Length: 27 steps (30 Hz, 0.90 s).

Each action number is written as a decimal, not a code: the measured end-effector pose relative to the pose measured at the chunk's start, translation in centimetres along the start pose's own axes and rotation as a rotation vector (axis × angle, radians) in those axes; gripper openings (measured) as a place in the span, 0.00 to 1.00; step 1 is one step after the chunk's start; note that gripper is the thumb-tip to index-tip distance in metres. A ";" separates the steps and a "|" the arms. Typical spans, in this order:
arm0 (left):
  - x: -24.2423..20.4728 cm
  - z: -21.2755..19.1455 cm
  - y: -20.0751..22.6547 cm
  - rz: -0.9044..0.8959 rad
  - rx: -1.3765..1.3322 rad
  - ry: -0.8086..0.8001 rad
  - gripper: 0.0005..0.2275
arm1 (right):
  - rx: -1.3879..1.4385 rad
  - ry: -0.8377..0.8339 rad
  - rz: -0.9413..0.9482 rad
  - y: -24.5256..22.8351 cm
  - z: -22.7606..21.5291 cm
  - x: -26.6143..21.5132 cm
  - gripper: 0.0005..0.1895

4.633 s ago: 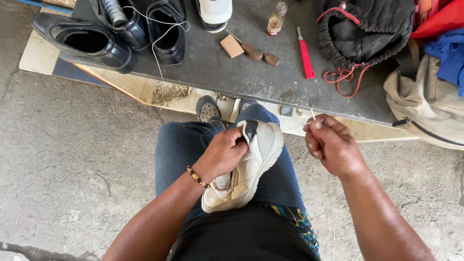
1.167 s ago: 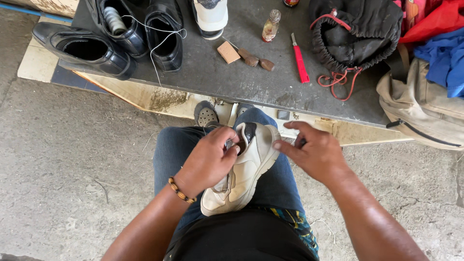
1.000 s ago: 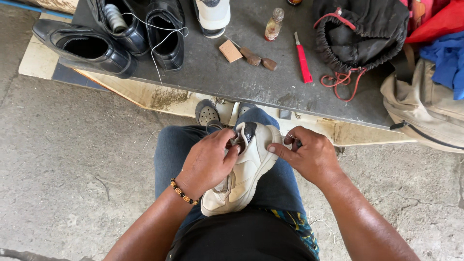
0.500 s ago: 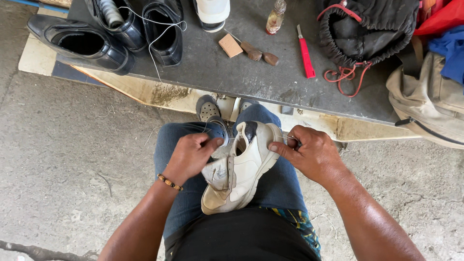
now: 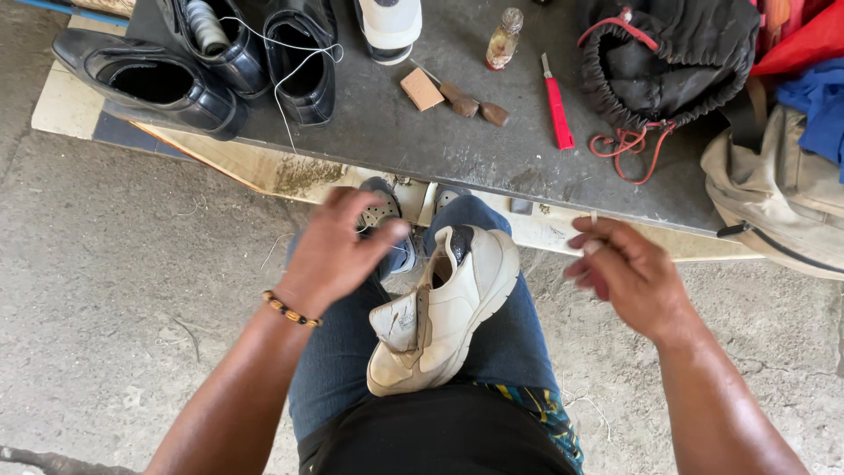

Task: The person sits and sews a white sneaker using a needle and thread. They repeatedly push the needle through the shoe's upper and pull the thread to secure the stitching. The person holds the shoe in their lap while working on the repair.

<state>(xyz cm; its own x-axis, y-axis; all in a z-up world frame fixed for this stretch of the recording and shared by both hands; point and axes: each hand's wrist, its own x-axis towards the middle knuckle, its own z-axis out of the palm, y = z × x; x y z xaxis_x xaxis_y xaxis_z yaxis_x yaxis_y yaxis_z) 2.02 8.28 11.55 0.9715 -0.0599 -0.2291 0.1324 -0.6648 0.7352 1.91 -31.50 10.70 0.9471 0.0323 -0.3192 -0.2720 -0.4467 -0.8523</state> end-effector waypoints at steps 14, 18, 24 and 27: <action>2.0 6.3 3.5 0.121 -0.298 -0.376 0.44 | -0.267 -0.105 -0.288 -2.8 3.4 -2.4 0.18; 2.3 6.5 3.2 0.063 -0.291 -0.371 0.43 | -0.265 -0.104 -0.299 -3.5 3.6 -2.3 0.17; 2.8 7.4 2.0 0.069 -0.310 -0.364 0.42 | -0.349 -0.118 -0.342 -4.3 3.6 -1.9 0.17; 2.8 7.1 2.2 0.074 -0.307 -0.373 0.42 | -0.413 -0.134 -0.358 -3.8 3.1 -1.6 0.17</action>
<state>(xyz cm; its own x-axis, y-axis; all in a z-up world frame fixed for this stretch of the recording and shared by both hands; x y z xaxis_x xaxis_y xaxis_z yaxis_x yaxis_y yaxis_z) 3.65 1.38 7.98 0.8514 -0.3989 -0.3406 0.1717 -0.4016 0.8996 0.94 -27.07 13.17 0.9310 0.3474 -0.1124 0.1774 -0.6994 -0.6924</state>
